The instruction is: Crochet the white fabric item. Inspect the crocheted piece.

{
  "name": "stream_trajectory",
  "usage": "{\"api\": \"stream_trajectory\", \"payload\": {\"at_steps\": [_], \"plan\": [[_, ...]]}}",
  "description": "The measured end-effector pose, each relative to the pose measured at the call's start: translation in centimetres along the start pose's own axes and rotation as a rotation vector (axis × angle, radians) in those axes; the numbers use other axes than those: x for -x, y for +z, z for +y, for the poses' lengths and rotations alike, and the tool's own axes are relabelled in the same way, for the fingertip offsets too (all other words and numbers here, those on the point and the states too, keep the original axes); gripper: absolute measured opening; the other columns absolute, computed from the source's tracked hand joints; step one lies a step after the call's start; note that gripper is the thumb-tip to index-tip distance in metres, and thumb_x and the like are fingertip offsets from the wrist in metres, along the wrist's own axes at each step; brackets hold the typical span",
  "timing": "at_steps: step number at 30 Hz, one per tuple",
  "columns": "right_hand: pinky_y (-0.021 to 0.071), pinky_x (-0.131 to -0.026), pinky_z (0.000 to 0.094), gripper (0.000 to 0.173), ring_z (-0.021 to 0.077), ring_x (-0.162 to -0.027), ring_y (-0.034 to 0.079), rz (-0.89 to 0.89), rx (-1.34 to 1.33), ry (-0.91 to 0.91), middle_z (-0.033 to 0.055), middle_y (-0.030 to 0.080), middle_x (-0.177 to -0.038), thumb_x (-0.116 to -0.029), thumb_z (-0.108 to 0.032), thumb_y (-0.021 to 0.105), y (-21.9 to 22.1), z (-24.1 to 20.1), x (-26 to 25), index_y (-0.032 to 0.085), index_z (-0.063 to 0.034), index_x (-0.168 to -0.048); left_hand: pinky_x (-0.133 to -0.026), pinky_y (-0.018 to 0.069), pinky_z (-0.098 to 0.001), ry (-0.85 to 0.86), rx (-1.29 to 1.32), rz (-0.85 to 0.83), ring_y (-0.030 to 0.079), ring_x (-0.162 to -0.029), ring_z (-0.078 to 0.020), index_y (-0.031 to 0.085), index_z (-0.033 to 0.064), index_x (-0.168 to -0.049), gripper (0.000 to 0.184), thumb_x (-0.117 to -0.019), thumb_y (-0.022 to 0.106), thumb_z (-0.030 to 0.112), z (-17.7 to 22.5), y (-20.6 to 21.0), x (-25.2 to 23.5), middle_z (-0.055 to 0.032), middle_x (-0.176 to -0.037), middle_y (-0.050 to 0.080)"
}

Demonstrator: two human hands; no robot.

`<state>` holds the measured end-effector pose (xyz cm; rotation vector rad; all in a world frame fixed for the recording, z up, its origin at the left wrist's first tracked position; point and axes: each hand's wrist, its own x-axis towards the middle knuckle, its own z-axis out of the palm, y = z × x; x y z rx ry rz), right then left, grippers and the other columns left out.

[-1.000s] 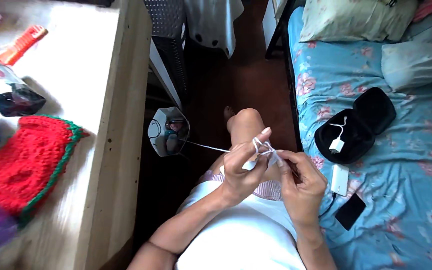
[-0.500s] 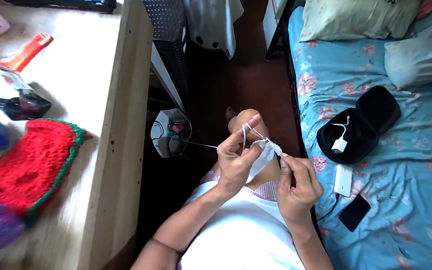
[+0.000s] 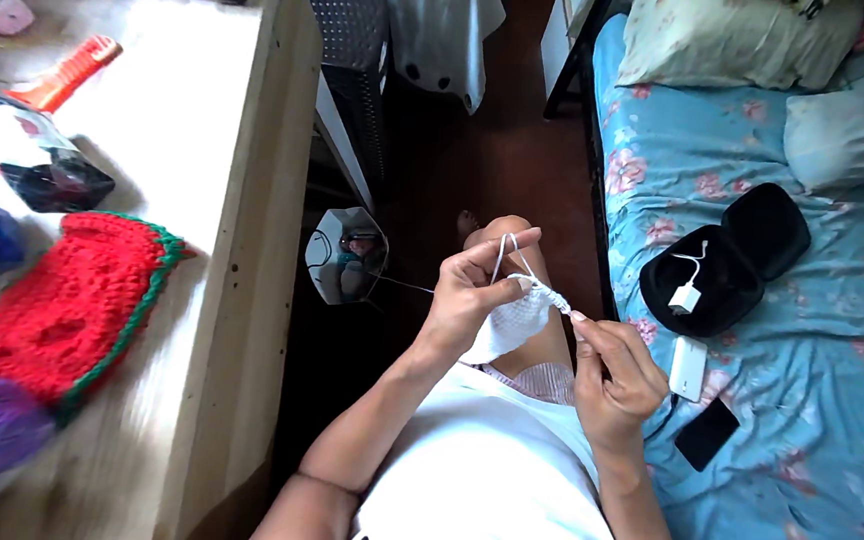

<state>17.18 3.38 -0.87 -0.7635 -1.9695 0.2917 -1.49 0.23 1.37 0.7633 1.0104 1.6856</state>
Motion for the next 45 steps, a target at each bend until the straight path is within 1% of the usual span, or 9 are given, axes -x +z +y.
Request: {"api": "stream_trajectory", "payload": {"at_steps": [7,14,27,31,34,37,42,43,45], "plan": [[0.0498,-0.072,0.0103,0.016,0.0037,-0.08,0.062,-0.023,-0.158,0.028,0.0101,0.065,-0.085,-0.0975,-0.002,0.061,0.0,0.4,0.0,0.076,0.0034,-0.099,-0.058,0.0531,-0.0192,-0.151,0.116,-0.053,0.061,-0.063,-0.0047,0.065,0.0026,-0.13,0.044,-0.0875,0.056,-0.007,0.4,-0.5,-0.1,-0.0022,-0.079,0.067],[0.0518,-0.072,0.0197,0.019,0.0141,-0.078,0.065,-0.015,0.036,-0.088,0.0129,0.068,-0.082,-0.0979,-0.004,0.06,-0.4,0.2,0.0,0.078,-0.0003,-0.098,-0.056,0.0528,-0.0195,-0.198,0.142,-0.072,0.061,-0.061,-0.0056,0.067,0.0011,-0.128,0.043,-0.0867,0.057,-0.007,0.8,-0.9,0.0,-0.0043,-0.078,0.068],[0.0501,-0.073,0.0091,0.014,0.0002,-0.08,0.061,-0.045,-0.306,0.065,0.0069,0.064,-0.085,-0.0967,-0.002,0.062,0.0,0.9,0.0,0.075,0.0031,-0.099,-0.046,0.0469,-0.016,-0.256,0.158,-0.126,0.057,-0.054,-0.0032,0.067,0.0022,-0.127,0.042,-0.0873,0.056,-0.006,0.7,-1.0,-0.1,-0.0026,-0.073,0.066],[0.0526,-0.08,0.0105,0.025,-0.004,-0.085,0.062,-0.155,-0.447,0.165,0.0044,0.069,-0.095,-0.099,-0.004,0.059,0.3,0.5,-0.5,0.072,0.0001,-0.12,-0.066,0.0558,-0.0208,-0.212,0.115,-0.121,0.063,-0.068,-0.0047,0.067,0.0012,-0.126,0.048,-0.081,0.057,-0.012,-0.1,0.4,0.4,-0.0024,-0.083,0.069],[0.0529,-0.082,0.0135,0.026,-0.0017,-0.086,0.061,-0.216,-0.613,0.264,0.0003,0.068,-0.094,-0.099,-0.003,0.059,0.3,0.5,-1.0,0.076,-0.0048,-0.118,-0.066,0.0546,-0.0189,-0.256,0.141,-0.146,0.064,-0.069,-0.003,0.071,0.0019,-0.118,0.038,-0.0838,0.057,-0.009,-0.6,0.3,0.4,-0.0008,-0.083,0.07],[0.0555,-0.076,0.0155,0.025,-0.0016,-0.086,0.065,-0.211,-0.866,0.43,-0.0037,0.074,-0.104,-0.0989,-0.005,0.061,-0.3,1.1,-0.9,0.078,-0.0114,-0.117,-0.062,0.0538,-0.0185,-0.248,0.12,-0.221,0.064,-0.068,-0.0026,0.072,0.0109,-0.086,0.009,-0.0917,0.065,0.01,-1.0,-2.0,0.0,0.0009,-0.078,0.07],[0.0476,-0.061,0.0116,0.024,-0.0058,-0.071,0.059,-0.178,-1.026,0.558,-0.004,0.076,-0.101,-0.0976,-0.006,0.063,-1.0,1.5,-0.9,0.078,-0.011,-0.116,-0.059,0.0509,-0.0137,-0.239,-0.093,-0.493,0.064,-0.068,0.0028,0.072,0.0141,-0.065,0.027,-0.0902,0.069,0.021,-0.3,-6.2,-0.2,0.0046,-0.082,0.074],[0.0481,-0.061,0.0117,0.024,-0.0056,-0.071,0.059,-0.188,-1.023,0.561,-0.0036,0.076,-0.102,-0.0974,-0.005,0.063,-1.0,1.5,-0.8,0.078,-0.0109,-0.116,-0.063,0.0519,-0.0143,-0.185,-0.071,-0.51,0.065,-0.072,0.0026,0.072,0.0147,-0.064,0.03,-0.0912,0.071,0.028,-0.3,-6.5,-0.1,0.0045,-0.086,0.075],[0.0503,-0.064,0.012,0.025,-0.0049,-0.074,0.062,-0.211,-0.991,0.563,-0.0034,0.076,-0.103,-0.0966,-0.004,0.064,-0.9,1.4,-0.7,0.079,-0.0106,-0.115,-0.092,0.0549,-0.0291,-0.034,0.054,-0.486,0.069,-0.105,-0.012,0.076,0.0172,-0.076,0.03,-0.0933,0.069,0.04,-0.6,-6.3,-0.2,-0.0007,-0.106,0.076]]}}
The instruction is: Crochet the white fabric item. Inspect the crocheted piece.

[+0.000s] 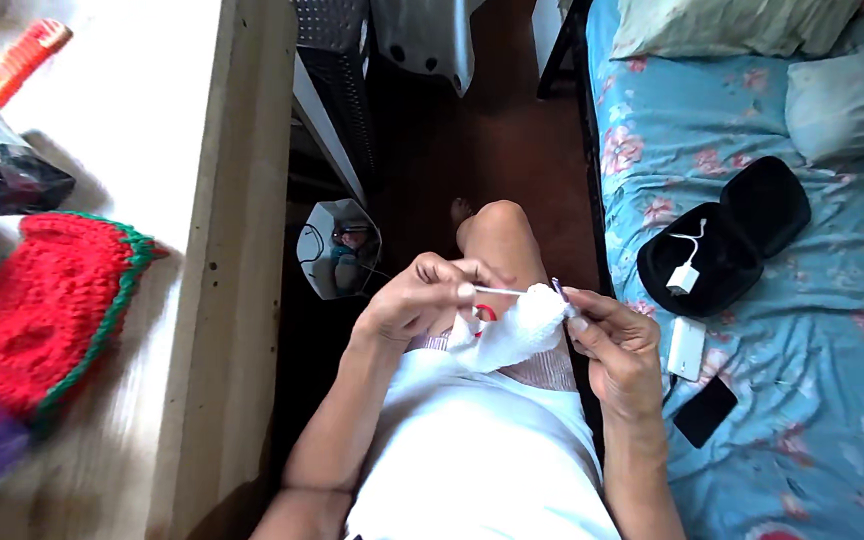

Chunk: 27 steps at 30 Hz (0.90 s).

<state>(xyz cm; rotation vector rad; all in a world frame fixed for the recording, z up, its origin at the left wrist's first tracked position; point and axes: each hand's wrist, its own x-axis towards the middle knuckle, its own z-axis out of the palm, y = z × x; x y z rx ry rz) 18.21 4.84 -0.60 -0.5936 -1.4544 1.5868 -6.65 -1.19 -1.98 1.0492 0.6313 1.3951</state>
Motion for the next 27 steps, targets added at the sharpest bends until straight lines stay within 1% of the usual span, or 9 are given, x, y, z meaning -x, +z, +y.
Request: {"api": "stream_trajectory", "payload": {"at_steps": [2,3,5,7,11,17,22,24,27], "plan": [[0.0529,-0.069,0.0139,0.024,-0.0027,-0.079,0.064,-0.008,0.058,0.001,-0.0018,0.075,-0.104,-0.0963,-0.003,0.063,0.3,0.2,0.1,0.078,-0.008,-0.115,-0.103,0.0513,-0.0381,0.122,0.133,0.078,0.064,-0.12,-0.0233,0.078,0.0127,-0.112,0.029,-0.0937,0.07,0.034,-0.3,1.2,-0.8,-0.0097,-0.126,0.07],[0.0549,-0.073,0.0155,0.025,-0.0009,-0.083,0.066,-0.007,0.09,-0.005,-0.0006,0.076,-0.104,-0.0964,-0.002,0.063,0.4,0.2,0.2,0.078,-0.0065,-0.115,-0.101,0.053,-0.0366,0.124,0.123,0.125,0.066,-0.119,-0.0222,0.07,0.0136,-0.13,0.041,-0.0913,0.073,0.029,-0.4,2.1,-1.2,-0.0095,-0.128,0.069],[0.0564,-0.076,0.0168,0.025,0.001,-0.087,0.067,0.014,0.169,-0.032,0.0003,0.075,-0.103,-0.0964,0.001,0.062,0.9,0.3,0.3,0.078,-0.0042,-0.115,-0.087,0.0574,-0.0298,0.072,0.053,0.149,0.069,-0.105,-0.0165,0.046,0.0171,-0.153,0.071,-0.0876,0.073,0.011,-0.6,3.7,-2.1,-0.0074,-0.125,0.069],[0.0547,-0.074,0.0149,0.025,0.0,-0.084,0.064,0.047,0.262,-0.081,0.0003,0.072,-0.098,-0.0964,0.001,0.061,1.1,0.3,0.5,0.076,-0.002,-0.115,-0.076,0.0587,-0.0258,0.015,-0.04,0.18,0.07,-0.089,-0.0132,0.027,0.0161,-0.162,0.089,-0.0838,0.064,-0.007,-0.7,5.1,-2.6,-0.008,-0.113,0.071],[0.0525,-0.074,0.0107,0.026,-0.0018,-0.08,0.06,0.114,0.495,-0.178,0.0021,0.065,-0.089,-0.0939,0.004,0.06,1.4,-0.1,0.8,0.076,0.0023,-0.115,-0.067,0.0588,-0.0235,0.035,-0.102,0.285,0.067,-0.069,-0.0109,0.024,0.0124,-0.163,0.091,-0.0848,0.061,-0.016,-0.8,6.0,-2.8,-0.0088,-0.087,0.07],[0.0487,-0.069,0.0085,0.026,-0.0019,-0.076,0.058,0.156,0.723,-0.27,0.0049,0.064,-0.085,-0.0939,0.002,0.06,1.7,0.0,0.9,0.078,-0.0008,-0.111,-0.066,0.0584,-0.0226,0.092,-0.206,0.373,0.066,-0.068,-0.0098,0.024,0.0126,-0.163,0.092,-0.0846,0.064,-0.015,-1.5,6.7,-2.8,-0.0072,-0.084,0.069],[0.0474,-0.063,0.0167,0.028,0.0082,-0.071,0.06,0.18,1.005,-0.395,0.01,0.067,-0.081,-0.0939,0.0,0.056,2.5,-0.7,0.5,0.081,-0.0039,-0.106,-0.076,0.0582,-0.0277,0.464,-0.609,0.458,0.067,-0.078,-0.0098,0.044,0.0002,-0.15,0.071,-0.0833,0.066,-0.011,-4.4,7.8,-2.6,-0.0074,-0.087,0.07],[0.0473,-0.065,0.0136,0.027,0.0047,-0.072,0.059,0.191,0.93,-0.333,0.0089,0.066,-0.083,-0.0936,0.0,0.057,2.9,-1.2,0.3,0.079,-0.0009,-0.108,-0.08,0.0568,-0.0255,0.578,-0.633,0.491,0.067,-0.082,-0.0086,0.052,0.0046,-0.143,0.058,-0.0878,0.067,-0.007,-5.3,8.0,-2.6,-0.0059,-0.087,0.07],[0.0549,-0.07,0.0111,0.024,-0.0024,-0.078,0.065,0.178,0.409,-0.115,0.0015,0.071,-0.093,-0.092,0.006,0.062,2.8,-1.6,0.0,0.07,0.007,-0.115,-0.085,0.0566,-0.0253,0.58,-0.528,0.531,0.069,-0.088,-0.0064,0.051,0.0145,-0.145,0.058,-0.0916,0.066,-0.003,-5.1,8.3,-2.4,-0.0006,-0.093,0.073]]}}
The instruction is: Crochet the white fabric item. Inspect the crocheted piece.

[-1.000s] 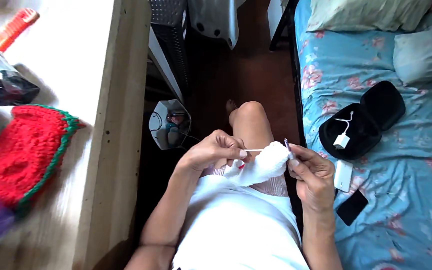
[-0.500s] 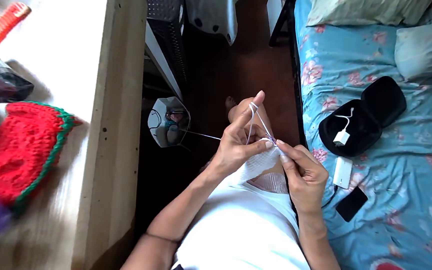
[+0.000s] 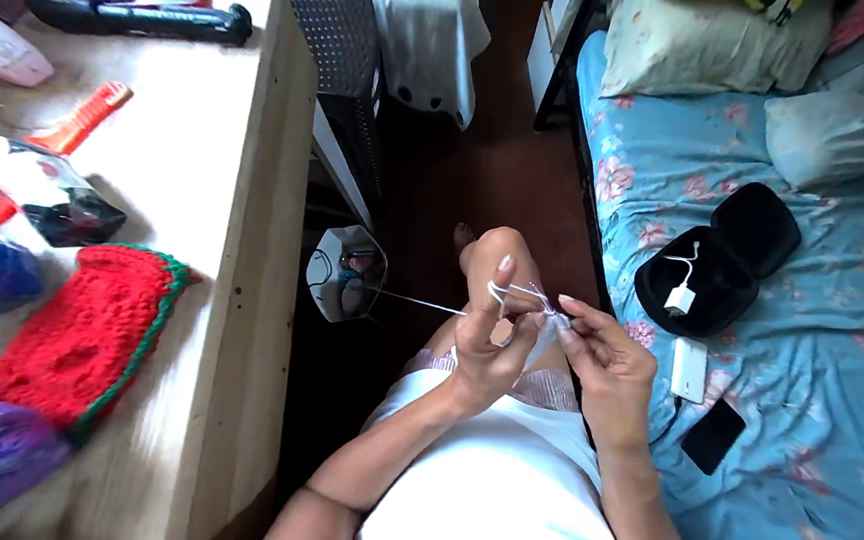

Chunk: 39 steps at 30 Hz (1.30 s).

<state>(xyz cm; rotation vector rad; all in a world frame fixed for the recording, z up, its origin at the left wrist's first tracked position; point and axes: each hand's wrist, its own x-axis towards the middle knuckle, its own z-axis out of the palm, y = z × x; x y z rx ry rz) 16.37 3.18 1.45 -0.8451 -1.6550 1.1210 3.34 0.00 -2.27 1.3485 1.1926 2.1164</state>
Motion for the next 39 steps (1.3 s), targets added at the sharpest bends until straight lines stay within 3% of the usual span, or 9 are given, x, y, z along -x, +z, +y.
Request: {"api": "stream_trajectory", "payload": {"at_steps": [3,6,8,12,19,22,28,32,39], "plan": [[0.0545,-0.066,0.013,0.027,-0.002,-0.075,0.064,0.035,-0.177,0.06,-0.0014,0.072,-0.092,-0.0893,0.011,0.062,0.2,0.4,0.2,0.068,0.0076,-0.115,-0.083,0.0574,-0.0272,-0.158,0.106,0.045,0.068,-0.085,-0.0068,0.042,0.0156,-0.154,0.074,-0.0876,0.066,-0.008,1.0,-0.2,-0.7,0.0007,-0.092,0.073],[0.0555,-0.077,0.0102,0.017,-0.0042,-0.082,0.065,0.113,0.167,-0.162,0.0055,0.07,-0.094,-0.0918,0.005,0.064,0.5,1.1,0.9,0.067,0.0119,-0.108,-0.077,0.0586,-0.0257,-0.315,0.196,0.056,0.068,-0.078,-0.0059,0.031,0.0065,-0.158,0.082,-0.0846,0.063,-0.012,1.8,-0.6,-1.9,0.0007,-0.09,0.072],[0.0526,-0.075,0.0093,0.012,-0.0013,-0.079,0.063,0.171,0.374,-0.28,0.009,0.067,-0.087,-0.0959,-0.002,0.063,0.6,1.7,1.1,0.069,0.0086,-0.099,-0.071,0.0574,-0.0225,-0.378,0.226,0.049,0.066,-0.073,-0.0054,0.031,0.0036,-0.157,0.081,-0.084,0.062,-0.014,2.2,-0.8,-2.4,-0.0005,-0.088,0.071],[0.0505,-0.071,0.0119,0.016,0.0071,-0.077,0.063,0.195,0.591,-0.405,0.012,0.065,-0.083,-0.0979,-0.004,0.06,0.7,1.6,1.1,0.073,0.0045,-0.095,-0.064,0.0548,-0.0201,-0.442,0.209,0.006,0.064,-0.068,-0.006,0.034,0.0043,-0.157,0.078,-0.0856,0.062,-0.011,2.7,-1.6,-3.2,-0.002,-0.084,0.069],[0.0514,-0.073,0.0147,0.019,0.0106,-0.079,0.064,0.124,0.593,-0.523,0.0141,0.066,-0.084,-0.098,-0.001,0.057,0.0,1.8,0.9,0.075,0.004,-0.098,-0.059,0.0531,-0.0185,-0.639,0.28,-0.092,0.063,-0.063,-0.006,0.042,0.0061,-0.153,0.071,-0.087,0.061,-0.011,3.1,-3.6,-4.5,-0.0053,-0.08,0.069],[0.0507,-0.073,0.0121,0.018,0.0071,-0.08,0.063,0.095,0.534,-0.471,0.0126,0.066,-0.085,-0.0992,-0.003,0.058,0.1,1.8,1.2,0.074,0.0044,-0.099,-0.058,0.0526,-0.0187,-0.69,0.331,-0.143,0.061,-0.062,-0.0058,0.045,0.0061,-0.151,0.068,-0.0869,0.06,-0.011,2.9,-4.4,-4.9,-0.0053,-0.081,0.069],[0.0525,-0.072,0.0083,0.012,-0.003,-0.08,0.062,0.082,0.26,-0.225,0.0047,0.066,-0.087,-0.093,0.002,0.065,0.1,1.6,1.4,0.074,0.0071,-0.098,-0.061,0.0535,-0.0183,-0.528,0.228,-0.132,0.061,-0.063,-0.0052,0.045,0.0009,-0.15,0.069,-0.0843,0.062,-0.014,3.2,-3.6,-4.3,-0.0025,-0.079,0.068],[0.0495,-0.071,0.0088,0.015,0.0022,-0.078,0.061,0.1,0.459,-0.39,0.01,0.064,-0.084,-0.0966,-0.001,0.061,0.1,1.7,1.4,0.074,0.0055,-0.097,-0.062,0.0548,-0.0193,-0.478,0.22,-0.109,0.062,-0.064,-0.0056,0.048,0.0,-0.147,0.066,-0.0845,0.061,-0.014,3.0,-3.6,-4.2,-0.0029,-0.082,0.069],[0.0491,-0.07,0.0114,0.016,0.0058,-0.077,0.061,0.069,0.522,-0.481,0.0111,0.064,-0.082,-0.097,-0.002,0.06,-0.2,1.9,1.4,0.075,0.004,-0.097,-0.051,0.0486,-0.0191,-0.722,0.378,-0.194,0.058,-0.058,-0.0066,0.054,0.0056,-0.144,0.057,-0.089,0.056,-0.008,2.5,-5.1,-4.8,-0.006,-0.077,0.066]]}}
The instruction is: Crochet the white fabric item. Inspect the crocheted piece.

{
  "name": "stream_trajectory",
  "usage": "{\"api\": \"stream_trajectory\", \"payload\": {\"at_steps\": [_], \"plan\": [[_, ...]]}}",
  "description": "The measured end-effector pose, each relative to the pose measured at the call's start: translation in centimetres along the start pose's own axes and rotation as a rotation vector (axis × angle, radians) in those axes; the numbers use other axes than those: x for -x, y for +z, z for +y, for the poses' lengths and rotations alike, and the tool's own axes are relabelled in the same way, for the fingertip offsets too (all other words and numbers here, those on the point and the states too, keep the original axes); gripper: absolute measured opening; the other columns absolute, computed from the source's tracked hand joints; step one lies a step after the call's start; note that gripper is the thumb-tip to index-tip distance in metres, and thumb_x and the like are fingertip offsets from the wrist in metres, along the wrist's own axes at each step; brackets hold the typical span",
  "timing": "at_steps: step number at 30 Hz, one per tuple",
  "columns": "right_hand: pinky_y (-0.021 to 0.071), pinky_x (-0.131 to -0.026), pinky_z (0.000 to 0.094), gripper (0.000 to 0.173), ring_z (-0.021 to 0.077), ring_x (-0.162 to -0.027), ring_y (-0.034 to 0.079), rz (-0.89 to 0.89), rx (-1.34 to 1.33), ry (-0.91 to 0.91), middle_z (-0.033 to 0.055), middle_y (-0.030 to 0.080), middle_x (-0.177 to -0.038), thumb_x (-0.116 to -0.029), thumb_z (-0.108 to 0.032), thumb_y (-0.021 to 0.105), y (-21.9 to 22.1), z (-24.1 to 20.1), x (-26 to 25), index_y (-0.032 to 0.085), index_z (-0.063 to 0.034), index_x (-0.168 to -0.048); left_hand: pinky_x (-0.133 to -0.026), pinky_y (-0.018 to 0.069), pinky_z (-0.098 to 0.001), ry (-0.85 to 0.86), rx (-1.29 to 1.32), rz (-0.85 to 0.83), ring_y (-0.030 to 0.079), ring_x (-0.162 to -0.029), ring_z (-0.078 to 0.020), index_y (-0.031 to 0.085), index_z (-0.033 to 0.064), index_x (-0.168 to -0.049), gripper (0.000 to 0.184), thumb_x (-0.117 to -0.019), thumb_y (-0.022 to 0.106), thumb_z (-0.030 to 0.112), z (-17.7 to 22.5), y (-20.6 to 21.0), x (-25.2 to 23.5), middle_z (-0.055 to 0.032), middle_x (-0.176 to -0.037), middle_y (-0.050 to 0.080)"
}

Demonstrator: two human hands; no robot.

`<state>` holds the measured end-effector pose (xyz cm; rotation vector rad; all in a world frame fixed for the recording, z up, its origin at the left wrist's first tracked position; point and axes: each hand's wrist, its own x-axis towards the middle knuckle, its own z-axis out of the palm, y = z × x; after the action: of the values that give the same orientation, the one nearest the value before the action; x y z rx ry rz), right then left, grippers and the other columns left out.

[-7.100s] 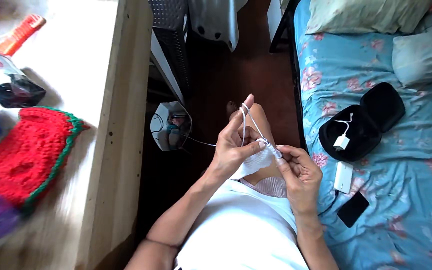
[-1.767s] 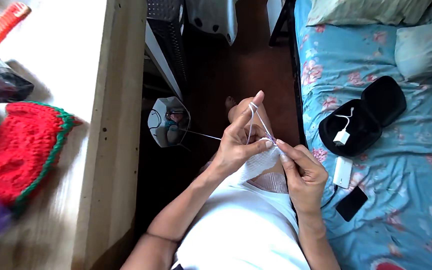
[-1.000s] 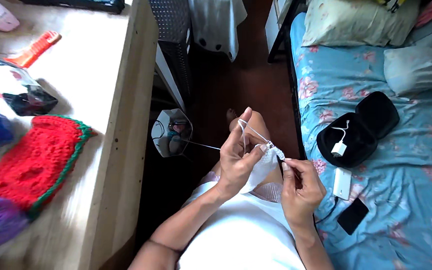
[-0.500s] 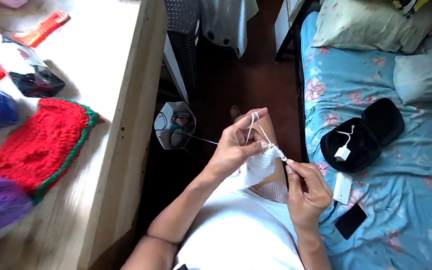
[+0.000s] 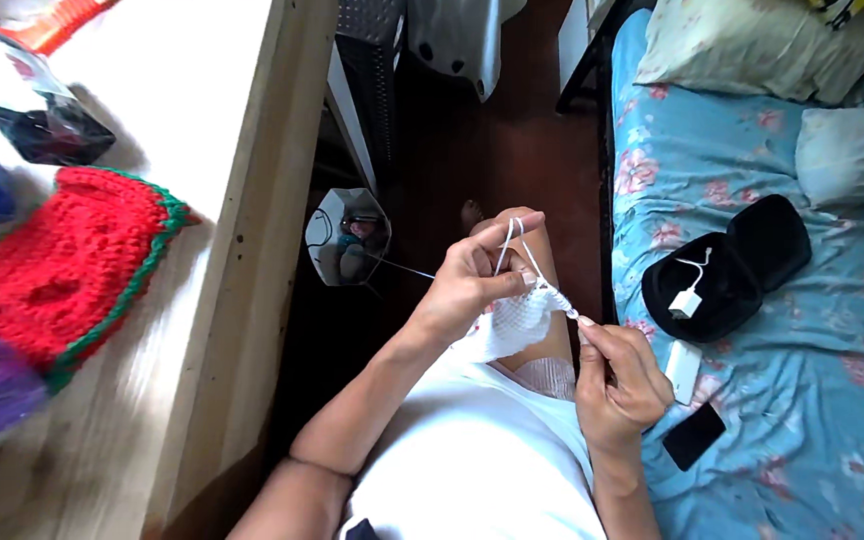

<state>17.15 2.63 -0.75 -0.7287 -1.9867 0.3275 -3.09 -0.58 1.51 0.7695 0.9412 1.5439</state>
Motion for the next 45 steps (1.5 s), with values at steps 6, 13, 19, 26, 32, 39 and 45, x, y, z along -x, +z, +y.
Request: {"api": "stream_trajectory", "payload": {"at_steps": [6,13,19,26,32,39,45], "plan": [[0.051,-0.073,0.0159,0.018,0.0106,-0.079,0.064,-0.012,0.055,-0.044,0.0119,0.066,-0.082,-0.0975,-0.003,0.059,-0.4,0.1,0.1,0.076,0.0018,-0.097,-0.05,0.0484,-0.0173,-0.137,0.105,-0.054,0.057,-0.056,-0.005,0.054,0.0052,-0.144,0.055,-0.0902,0.051,-0.008,0.4,-0.3,-0.1,-0.0043,-0.076,0.064],[0.0513,-0.074,0.0138,0.015,0.0071,-0.081,0.064,-0.026,-0.072,-0.033,0.0111,0.067,-0.084,-0.0974,-0.003,0.061,-0.5,0.7,0.0,0.075,0.0019,-0.097,-0.046,0.047,-0.0158,-0.225,0.135,-0.097,0.056,-0.054,-0.0035,0.058,0.0075,-0.141,0.051,-0.0907,0.053,-0.003,0.5,-0.7,-0.1,-0.0024,-0.075,0.063],[0.0517,-0.076,0.0122,0.013,0.004,-0.083,0.064,-0.035,-0.176,-0.012,0.0085,0.067,-0.086,-0.0974,-0.003,0.062,-0.4,1.2,0.1,0.075,0.0007,-0.097,-0.051,0.052,-0.0174,-0.273,0.2,-0.143,0.06,-0.057,-0.0044,0.055,0.0048,-0.142,0.052,-0.0911,0.051,-0.004,0.6,-0.8,-0.1,-0.0032,-0.074,0.065],[0.0514,-0.075,0.0101,0.01,0.0003,-0.083,0.062,-0.061,-0.309,0.053,0.0056,0.066,-0.088,-0.097,-0.003,0.064,-0.5,1.4,0.0,0.074,0.0008,-0.098,-0.051,0.0517,-0.0176,-0.285,0.227,-0.187,0.061,-0.057,-0.0046,0.057,0.0037,-0.141,0.051,-0.0899,0.052,-0.004,0.4,-1.2,-0.2,-0.0031,-0.074,0.066],[0.0546,-0.079,0.013,0.032,-0.0044,-0.088,0.063,-0.231,-0.647,0.328,-0.0067,0.07,-0.102,-0.0981,-0.004,0.061,0.1,1.3,-0.4,0.069,-0.0078,-0.129,-0.058,0.0521,-0.0185,-0.114,0.135,-0.092,0.059,-0.062,-0.0052,0.053,0.0032,-0.144,0.057,-0.0882,0.054,-0.008,-0.3,0.3,0.2,-0.0028,-0.077,0.064],[0.056,-0.083,0.016,0.027,-0.0021,-0.092,0.067,-0.305,-0.954,0.454,-0.0052,0.075,-0.114,-0.1007,-0.009,0.061,0.1,1.5,-0.7,0.076,-0.014,-0.123,-0.058,0.0519,-0.0172,-0.008,0.038,-0.071,0.062,-0.064,-0.0024,0.071,0.0048,-0.106,0.02,-0.089,0.062,0.0,-0.9,-0.2,0.5,0.0004,-0.079,0.07],[0.0491,-0.065,0.0112,0.023,-0.0068,-0.075,0.061,-0.265,-1.104,0.59,-0.0055,0.076,-0.104,-0.0987,-0.012,0.065,-0.7,1.9,-0.7,0.078,-0.015,-0.117,-0.085,0.0572,-0.0282,0.001,-0.111,-0.315,0.071,-0.091,-0.01,0.069,0.0159,-0.063,0.034,-0.0944,0.068,0.03,0.1,-5.7,0.5,0.0011,-0.092,0.075]]}}
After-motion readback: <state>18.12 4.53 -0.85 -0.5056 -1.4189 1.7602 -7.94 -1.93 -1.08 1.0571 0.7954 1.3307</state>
